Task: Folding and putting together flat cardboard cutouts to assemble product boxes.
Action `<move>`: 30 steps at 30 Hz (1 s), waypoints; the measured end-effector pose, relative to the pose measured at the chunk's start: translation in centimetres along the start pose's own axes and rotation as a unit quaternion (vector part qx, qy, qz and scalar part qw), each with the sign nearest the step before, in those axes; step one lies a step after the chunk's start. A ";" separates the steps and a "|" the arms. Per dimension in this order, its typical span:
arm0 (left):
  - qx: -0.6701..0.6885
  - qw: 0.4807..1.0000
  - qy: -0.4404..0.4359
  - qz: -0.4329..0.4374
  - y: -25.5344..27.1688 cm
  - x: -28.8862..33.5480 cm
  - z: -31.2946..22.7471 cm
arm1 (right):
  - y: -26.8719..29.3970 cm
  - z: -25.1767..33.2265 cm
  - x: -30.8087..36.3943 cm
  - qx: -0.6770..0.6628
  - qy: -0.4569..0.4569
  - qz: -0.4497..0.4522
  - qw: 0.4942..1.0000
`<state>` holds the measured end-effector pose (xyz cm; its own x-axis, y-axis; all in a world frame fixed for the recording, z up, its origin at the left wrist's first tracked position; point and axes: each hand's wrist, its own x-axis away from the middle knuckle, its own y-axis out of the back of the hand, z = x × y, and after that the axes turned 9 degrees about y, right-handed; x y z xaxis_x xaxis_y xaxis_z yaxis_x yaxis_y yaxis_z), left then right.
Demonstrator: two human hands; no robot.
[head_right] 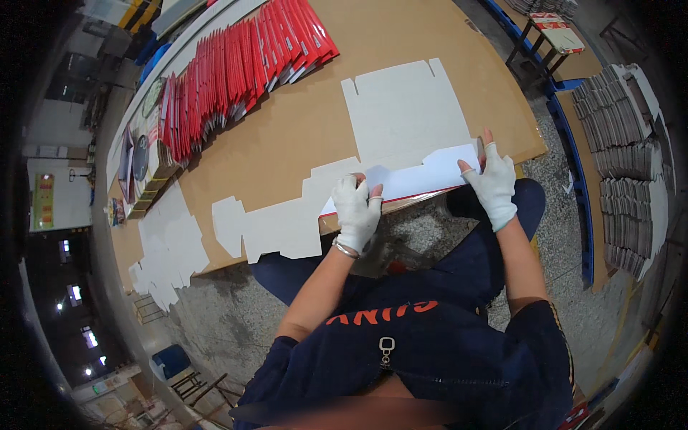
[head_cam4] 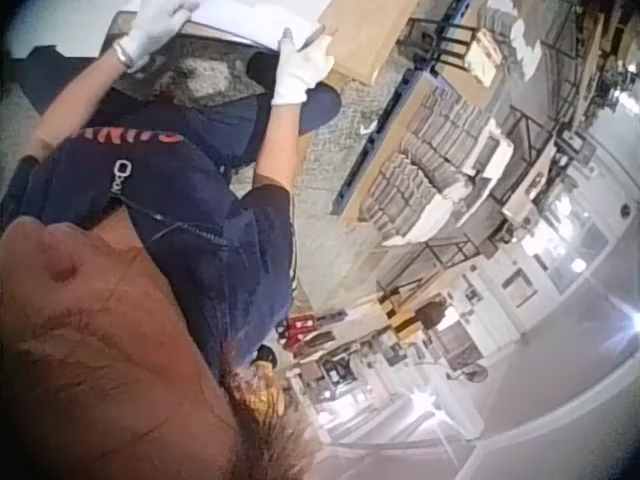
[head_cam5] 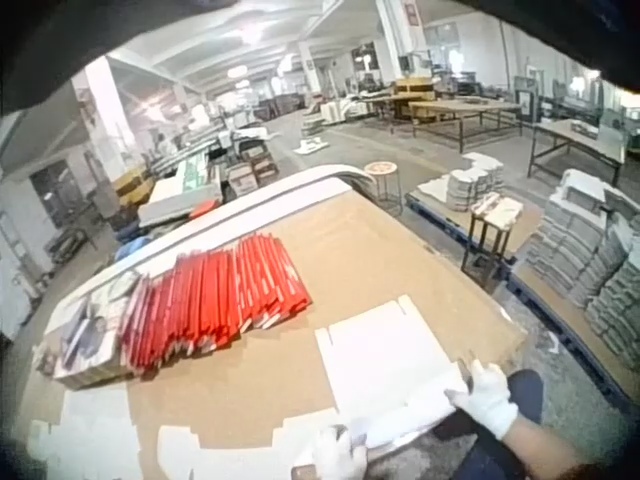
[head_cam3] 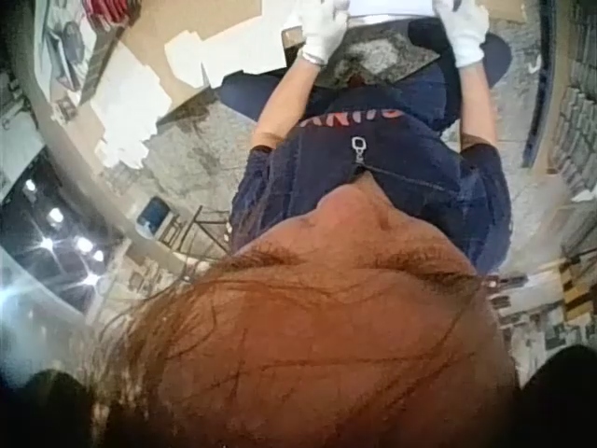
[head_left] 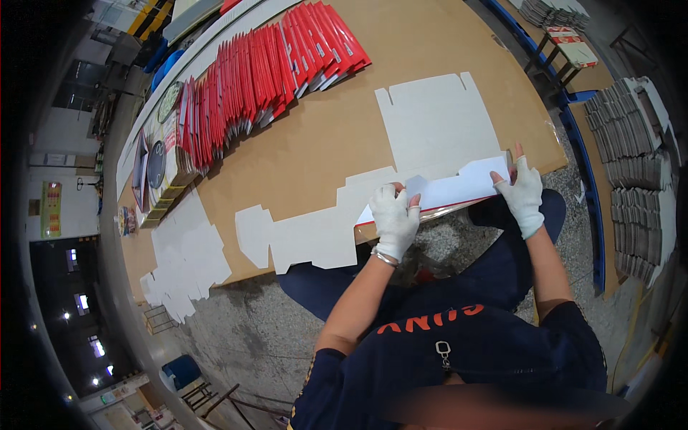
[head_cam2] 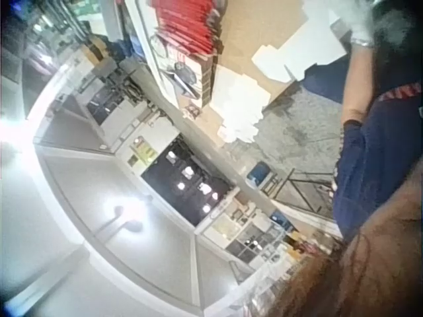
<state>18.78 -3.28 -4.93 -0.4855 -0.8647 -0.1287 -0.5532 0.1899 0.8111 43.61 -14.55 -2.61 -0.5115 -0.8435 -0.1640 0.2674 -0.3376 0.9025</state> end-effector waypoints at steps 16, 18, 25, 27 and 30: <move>-0.082 0.972 -0.152 0.158 -1.8 1.7 -5.3 | -3.0 3.8 7.0 -0.388 -0.114 -0.063 0.913; -0.077 0.978 -0.128 0.147 -1.3 2.2 -4.6 | -2.0 2.5 5.7 -0.297 -0.031 -0.174 0.938; -0.138 0.898 -0.054 0.414 4.5 2.4 -4.2 | -3.0 1.6 1.2 -0.041 0.378 -0.099 0.920; -0.230 0.927 -0.069 0.287 6.0 5.6 0.3 | -2.5 1.6 0.3 -0.003 0.396 -0.054 0.917; -0.151 0.982 -0.110 0.036 8.3 8.8 7.2 | -2.5 1.6 -0.6 0.025 0.399 -0.011 0.917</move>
<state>5.02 -5.95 -3.45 -0.6691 -0.7263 -0.1577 -0.3015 0.0712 0.9508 41.93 -12.52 -4.15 0.2490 -0.8801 -0.4042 0.2166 -0.3562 0.9090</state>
